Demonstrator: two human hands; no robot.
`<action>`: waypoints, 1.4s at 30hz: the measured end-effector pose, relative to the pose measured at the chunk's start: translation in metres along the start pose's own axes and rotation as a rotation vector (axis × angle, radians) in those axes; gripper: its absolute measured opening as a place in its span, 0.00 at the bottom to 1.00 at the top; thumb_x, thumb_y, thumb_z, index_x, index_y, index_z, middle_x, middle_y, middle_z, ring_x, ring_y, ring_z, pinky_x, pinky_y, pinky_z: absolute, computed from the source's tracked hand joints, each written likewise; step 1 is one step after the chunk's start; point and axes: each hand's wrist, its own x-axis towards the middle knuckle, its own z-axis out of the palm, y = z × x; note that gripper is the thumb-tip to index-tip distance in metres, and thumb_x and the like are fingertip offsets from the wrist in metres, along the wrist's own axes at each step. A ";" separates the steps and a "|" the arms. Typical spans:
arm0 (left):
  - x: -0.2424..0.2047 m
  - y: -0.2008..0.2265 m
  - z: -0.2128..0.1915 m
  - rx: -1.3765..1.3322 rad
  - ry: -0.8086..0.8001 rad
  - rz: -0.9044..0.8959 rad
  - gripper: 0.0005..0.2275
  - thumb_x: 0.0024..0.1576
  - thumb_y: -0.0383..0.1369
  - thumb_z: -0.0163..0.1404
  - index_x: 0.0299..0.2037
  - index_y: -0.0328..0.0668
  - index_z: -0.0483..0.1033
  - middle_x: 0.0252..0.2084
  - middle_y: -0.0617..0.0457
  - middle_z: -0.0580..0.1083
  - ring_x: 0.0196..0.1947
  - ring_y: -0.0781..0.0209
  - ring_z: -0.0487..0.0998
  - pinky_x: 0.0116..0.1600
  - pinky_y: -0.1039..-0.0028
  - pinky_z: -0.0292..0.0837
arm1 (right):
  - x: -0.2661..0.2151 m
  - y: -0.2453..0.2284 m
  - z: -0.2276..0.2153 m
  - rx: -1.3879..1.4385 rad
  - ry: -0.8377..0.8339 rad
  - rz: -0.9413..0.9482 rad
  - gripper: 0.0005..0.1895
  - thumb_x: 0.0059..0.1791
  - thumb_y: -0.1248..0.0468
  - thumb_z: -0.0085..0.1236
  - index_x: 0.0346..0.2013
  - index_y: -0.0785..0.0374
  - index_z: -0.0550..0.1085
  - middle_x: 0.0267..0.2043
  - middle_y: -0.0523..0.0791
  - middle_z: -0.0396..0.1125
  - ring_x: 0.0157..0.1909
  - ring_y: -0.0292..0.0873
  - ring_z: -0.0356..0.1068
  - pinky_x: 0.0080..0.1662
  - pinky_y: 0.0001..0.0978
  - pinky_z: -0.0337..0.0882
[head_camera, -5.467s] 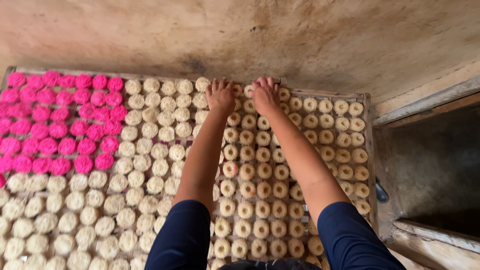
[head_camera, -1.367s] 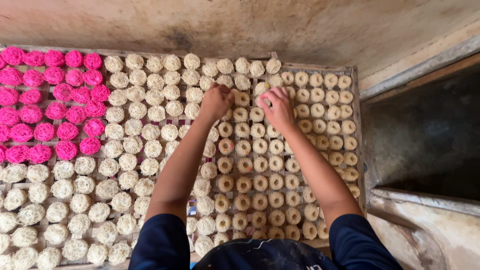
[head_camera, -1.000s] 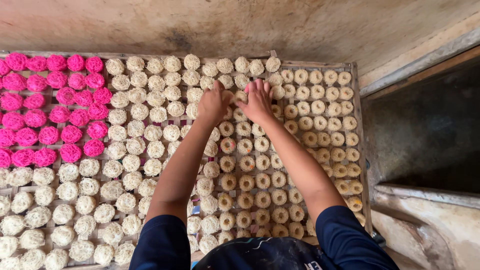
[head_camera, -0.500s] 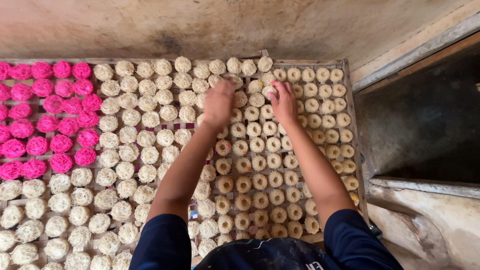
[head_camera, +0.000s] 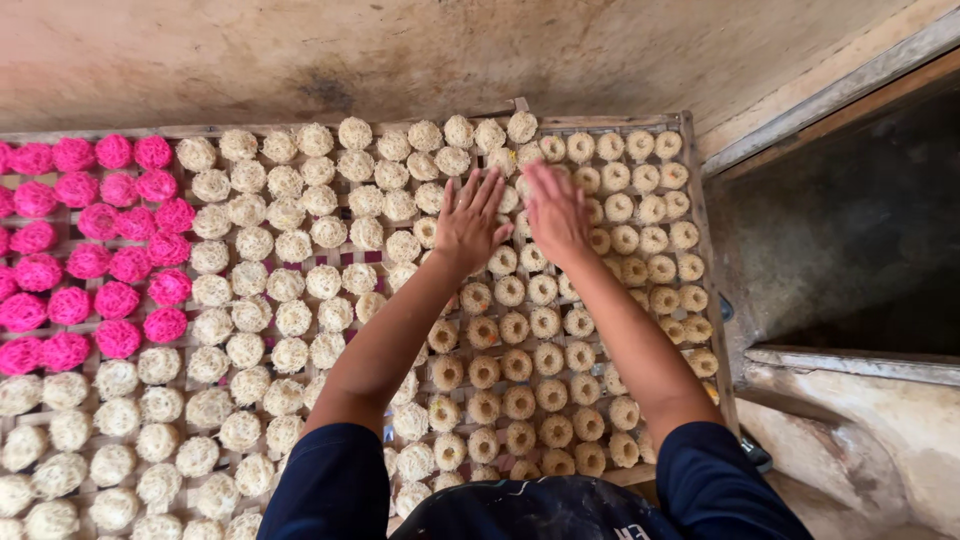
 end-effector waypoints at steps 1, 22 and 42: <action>-0.002 -0.001 0.002 -0.024 -0.007 0.007 0.31 0.67 0.54 0.22 0.76 0.51 0.29 0.79 0.57 0.31 0.78 0.57 0.28 0.77 0.57 0.24 | -0.006 -0.006 -0.001 -0.045 0.052 -0.127 0.25 0.54 0.58 0.47 0.66 0.62 0.63 0.71 0.48 0.54 0.69 0.52 0.53 0.68 0.55 0.49; -0.063 -0.063 0.032 -0.053 0.220 -0.372 0.18 0.63 0.46 0.47 0.59 0.51 0.72 0.56 0.52 0.67 0.60 0.56 0.63 0.61 0.62 0.58 | -0.024 -0.090 -0.034 0.652 -0.113 0.302 0.20 0.45 0.60 0.67 0.38 0.62 0.63 0.46 0.43 0.61 0.48 0.43 0.67 0.51 0.37 0.75; -0.062 -0.085 0.064 -0.142 0.534 -0.088 0.08 0.53 0.32 0.62 0.39 0.46 0.76 0.38 0.56 0.76 0.36 0.64 0.77 0.36 0.72 0.77 | 0.001 -0.115 -0.016 0.484 -0.214 0.216 0.19 0.45 0.58 0.69 0.39 0.62 0.68 0.42 0.44 0.66 0.44 0.44 0.69 0.51 0.36 0.73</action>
